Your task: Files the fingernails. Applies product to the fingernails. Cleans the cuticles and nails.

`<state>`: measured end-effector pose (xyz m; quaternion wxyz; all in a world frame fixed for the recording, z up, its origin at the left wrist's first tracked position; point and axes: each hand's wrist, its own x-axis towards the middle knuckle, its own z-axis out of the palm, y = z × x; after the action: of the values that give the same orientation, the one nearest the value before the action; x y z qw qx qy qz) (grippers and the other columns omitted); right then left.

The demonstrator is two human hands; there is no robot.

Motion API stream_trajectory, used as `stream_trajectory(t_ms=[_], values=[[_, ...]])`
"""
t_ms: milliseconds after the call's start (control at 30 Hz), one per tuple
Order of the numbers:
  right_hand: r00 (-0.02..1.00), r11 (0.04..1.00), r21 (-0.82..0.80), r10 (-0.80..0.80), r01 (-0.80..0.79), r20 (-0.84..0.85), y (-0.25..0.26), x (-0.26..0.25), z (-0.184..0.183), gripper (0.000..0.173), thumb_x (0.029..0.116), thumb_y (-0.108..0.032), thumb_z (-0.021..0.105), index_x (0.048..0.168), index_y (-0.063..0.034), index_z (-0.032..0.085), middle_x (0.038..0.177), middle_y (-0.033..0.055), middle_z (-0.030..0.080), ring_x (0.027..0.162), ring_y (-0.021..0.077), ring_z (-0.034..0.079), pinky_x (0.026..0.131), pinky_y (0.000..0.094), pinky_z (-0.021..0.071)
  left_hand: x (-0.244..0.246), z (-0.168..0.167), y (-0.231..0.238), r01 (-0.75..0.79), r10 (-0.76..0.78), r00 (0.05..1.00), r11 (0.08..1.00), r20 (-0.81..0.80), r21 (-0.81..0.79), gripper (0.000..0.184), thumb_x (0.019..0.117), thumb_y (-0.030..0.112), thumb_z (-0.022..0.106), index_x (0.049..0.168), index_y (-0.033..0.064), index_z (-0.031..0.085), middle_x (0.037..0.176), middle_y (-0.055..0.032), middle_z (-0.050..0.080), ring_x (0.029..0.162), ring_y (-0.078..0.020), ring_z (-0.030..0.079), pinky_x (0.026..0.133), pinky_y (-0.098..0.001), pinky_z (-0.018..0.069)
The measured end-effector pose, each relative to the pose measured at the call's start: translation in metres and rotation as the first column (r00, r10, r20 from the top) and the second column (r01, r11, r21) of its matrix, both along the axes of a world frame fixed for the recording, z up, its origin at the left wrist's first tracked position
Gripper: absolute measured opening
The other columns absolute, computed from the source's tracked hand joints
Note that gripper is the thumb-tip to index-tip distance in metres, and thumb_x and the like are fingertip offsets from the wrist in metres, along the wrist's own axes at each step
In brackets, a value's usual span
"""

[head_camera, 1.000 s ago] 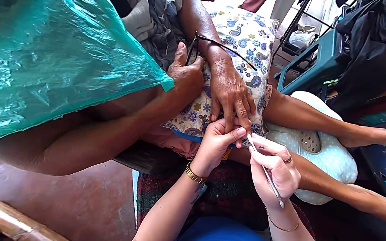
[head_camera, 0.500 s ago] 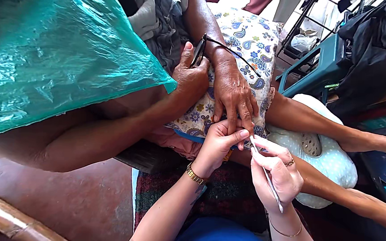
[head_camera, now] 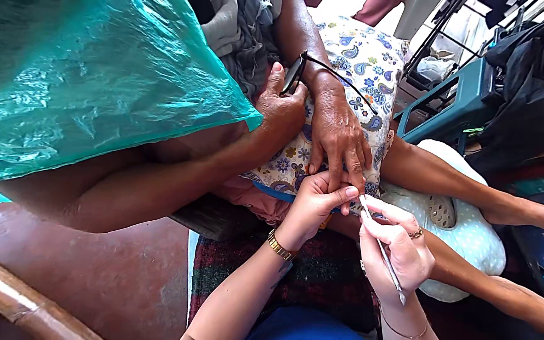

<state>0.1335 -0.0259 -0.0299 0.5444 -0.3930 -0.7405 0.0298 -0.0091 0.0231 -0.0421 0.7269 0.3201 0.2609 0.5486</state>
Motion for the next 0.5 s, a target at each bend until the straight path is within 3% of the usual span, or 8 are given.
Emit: stream_trajectory(t_ms=[367, 433, 500], values=[[1.0, 0.999, -0.03, -0.014, 0.014, -0.003, 0.0, 0.0, 0.004, 0.011, 0.0901, 0.002, 0.064, 0.081, -0.0031, 0.062, 0.102, 0.0117, 0.072, 0.106, 0.0137, 0.071, 0.093, 0.0229, 0.0583, 0.001, 0.0, -0.001, 0.001, -0.001, 1.0, 1.0, -0.002, -0.003, 0.014, 0.0916, -0.01, 0.061, 0.102, -0.0059, 0.069, 0.074, -0.0074, 0.069, 0.059, -0.0064, 0.063, 0.06, -0.0193, 0.0559], [0.997, 0.989, -0.142, 0.019, -0.029, -0.07, -0.003, 0.007, 0.017, 0.008, 0.0864, 0.002, 0.067, 0.08, -0.0033, 0.066, 0.098, 0.0099, 0.075, 0.1, 0.0119, 0.072, 0.087, 0.0214, 0.0596, -0.001, 0.002, -0.001, 0.026, -0.026, 1.0, 1.0, -0.001, 0.009, 0.012, 0.0937, -0.008, 0.06, 0.102, -0.0052, 0.068, 0.076, -0.0084, 0.07, 0.061, -0.0083, 0.065, 0.063, -0.0209, 0.0576], [0.97, 0.974, -0.198, 0.058, -0.106, -0.236, -0.001, 0.012, 0.028, 0.009, 0.087, 0.001, 0.07, 0.084, -0.0081, 0.069, 0.099, 0.0049, 0.075, 0.09, 0.0104, 0.073, 0.074, 0.0216, 0.0627, -0.003, 0.007, -0.001, 0.045, -0.045, 0.999, 0.999, 0.001, 0.007, 0.01, 0.0962, -0.002, 0.059, 0.1, -0.0034, 0.068, 0.075, -0.008, 0.07, 0.061, -0.0084, 0.065, 0.062, -0.0206, 0.0574]])
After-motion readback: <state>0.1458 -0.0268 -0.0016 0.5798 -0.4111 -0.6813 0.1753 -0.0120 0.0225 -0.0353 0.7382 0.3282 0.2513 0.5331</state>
